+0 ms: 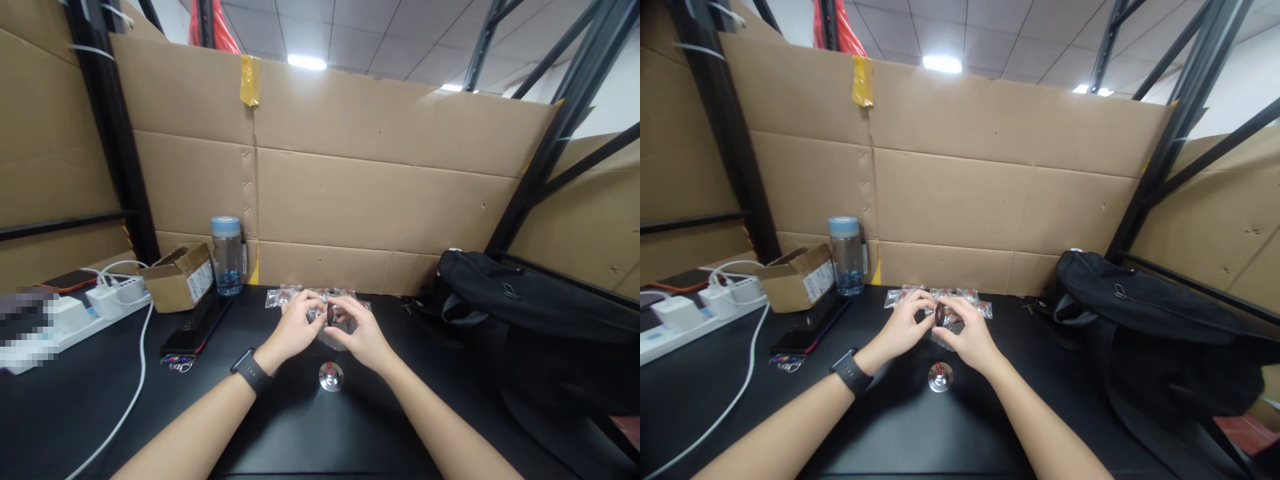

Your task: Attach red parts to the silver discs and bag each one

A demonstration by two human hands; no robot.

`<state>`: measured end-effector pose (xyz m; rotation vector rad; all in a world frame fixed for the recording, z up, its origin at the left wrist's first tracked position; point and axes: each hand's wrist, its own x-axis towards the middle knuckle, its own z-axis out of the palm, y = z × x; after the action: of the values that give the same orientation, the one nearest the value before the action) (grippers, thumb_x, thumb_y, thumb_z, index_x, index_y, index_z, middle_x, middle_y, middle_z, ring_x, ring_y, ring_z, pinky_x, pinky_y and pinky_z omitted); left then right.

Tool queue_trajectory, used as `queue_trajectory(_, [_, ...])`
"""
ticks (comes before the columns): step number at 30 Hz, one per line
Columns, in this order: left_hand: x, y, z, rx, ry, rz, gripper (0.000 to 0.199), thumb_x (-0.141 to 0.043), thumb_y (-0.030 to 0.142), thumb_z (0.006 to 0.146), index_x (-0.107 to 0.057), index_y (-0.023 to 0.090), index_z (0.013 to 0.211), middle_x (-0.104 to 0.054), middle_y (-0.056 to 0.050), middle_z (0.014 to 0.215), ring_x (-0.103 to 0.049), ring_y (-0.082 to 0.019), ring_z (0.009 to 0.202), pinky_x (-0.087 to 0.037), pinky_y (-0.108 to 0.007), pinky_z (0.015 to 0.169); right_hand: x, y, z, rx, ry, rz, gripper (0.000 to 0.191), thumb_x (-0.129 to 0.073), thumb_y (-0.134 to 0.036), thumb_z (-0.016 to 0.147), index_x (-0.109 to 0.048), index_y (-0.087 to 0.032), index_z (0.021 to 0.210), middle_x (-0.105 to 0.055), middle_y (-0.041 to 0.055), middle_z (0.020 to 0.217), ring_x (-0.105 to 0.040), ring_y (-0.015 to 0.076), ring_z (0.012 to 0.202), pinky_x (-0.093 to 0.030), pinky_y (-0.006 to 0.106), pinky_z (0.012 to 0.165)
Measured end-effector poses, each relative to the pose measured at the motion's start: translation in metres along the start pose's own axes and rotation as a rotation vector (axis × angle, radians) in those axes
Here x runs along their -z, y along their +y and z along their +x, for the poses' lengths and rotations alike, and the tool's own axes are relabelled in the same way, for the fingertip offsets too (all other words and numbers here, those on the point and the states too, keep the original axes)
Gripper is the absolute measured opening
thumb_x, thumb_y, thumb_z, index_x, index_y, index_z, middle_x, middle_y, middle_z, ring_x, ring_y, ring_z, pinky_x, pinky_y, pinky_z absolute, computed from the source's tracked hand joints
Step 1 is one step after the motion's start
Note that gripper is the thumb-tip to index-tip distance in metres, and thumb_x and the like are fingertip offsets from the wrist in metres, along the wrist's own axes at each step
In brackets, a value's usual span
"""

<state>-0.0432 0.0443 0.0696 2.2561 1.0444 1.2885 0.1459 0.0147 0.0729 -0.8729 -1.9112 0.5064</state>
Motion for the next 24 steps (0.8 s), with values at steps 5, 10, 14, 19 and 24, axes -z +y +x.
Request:
queue_trajectory(5, [0.001,-0.001,0.000,-0.010,-0.017,-0.064,0.008,-0.061,0.022,0.087,-0.068,0.022,0.083,-0.063,-0.004,0.105,-0.059,-0.022,0.108,-0.046,-0.037,0.097,0.002,0.003,0.000,0.011,0.010,-0.034,0.050,-0.077,-0.028,0.080,-0.062,-0.029,0.128,-0.064,0.0080,0.122,-0.064,0.0212,0.100,-0.056,0.034,0.081])
queue_trajectory(10, [0.001,0.000,-0.001,-0.015,-0.026,-0.081,0.010,-0.060,0.023,0.088,-0.069,0.023,0.085,-0.063,-0.005,0.103,-0.061,-0.022,0.104,-0.050,-0.034,0.088,0.002,0.006,0.000,-0.002,0.019,-0.061,0.051,-0.078,-0.029,0.078,-0.063,-0.028,0.127,-0.067,0.0079,0.119,-0.064,0.0221,0.100,-0.055,0.034,0.080])
queue_trajectory(14, [-0.001,0.002,-0.002,-0.008,-0.002,-0.042,0.009,-0.060,0.022,0.087,-0.069,0.023,0.084,-0.062,-0.004,0.103,-0.061,-0.021,0.103,-0.049,-0.035,0.089,0.001,0.008,-0.001,-0.016,0.030,-0.052,0.051,-0.079,-0.032,0.077,-0.065,-0.027,0.126,-0.068,0.0083,0.119,-0.065,0.0219,0.097,-0.056,0.033,0.078])
queue_trajectory(19, [-0.002,0.004,-0.004,-0.008,0.011,0.026,0.009,-0.060,0.020,0.085,-0.068,0.023,0.083,-0.062,-0.003,0.101,-0.060,-0.022,0.105,-0.044,-0.038,0.095,0.000,0.012,-0.001,-0.067,0.043,-0.069,0.052,-0.082,-0.037,0.074,-0.067,-0.025,0.123,-0.070,0.0076,0.117,-0.066,0.0220,0.096,-0.055,0.033,0.076])
queue_trajectory(24, [-0.003,0.006,-0.006,-0.009,-0.001,0.161,0.010,-0.059,0.020,0.086,-0.068,0.023,0.083,-0.063,-0.005,0.104,-0.057,-0.024,0.108,-0.040,-0.041,0.094,-0.002,0.019,-0.002,-0.181,0.017,-0.094,0.056,-0.082,-0.046,0.072,-0.068,-0.023,0.122,-0.073,0.0070,0.106,-0.065,0.0179,0.076,-0.054,0.032,0.069])
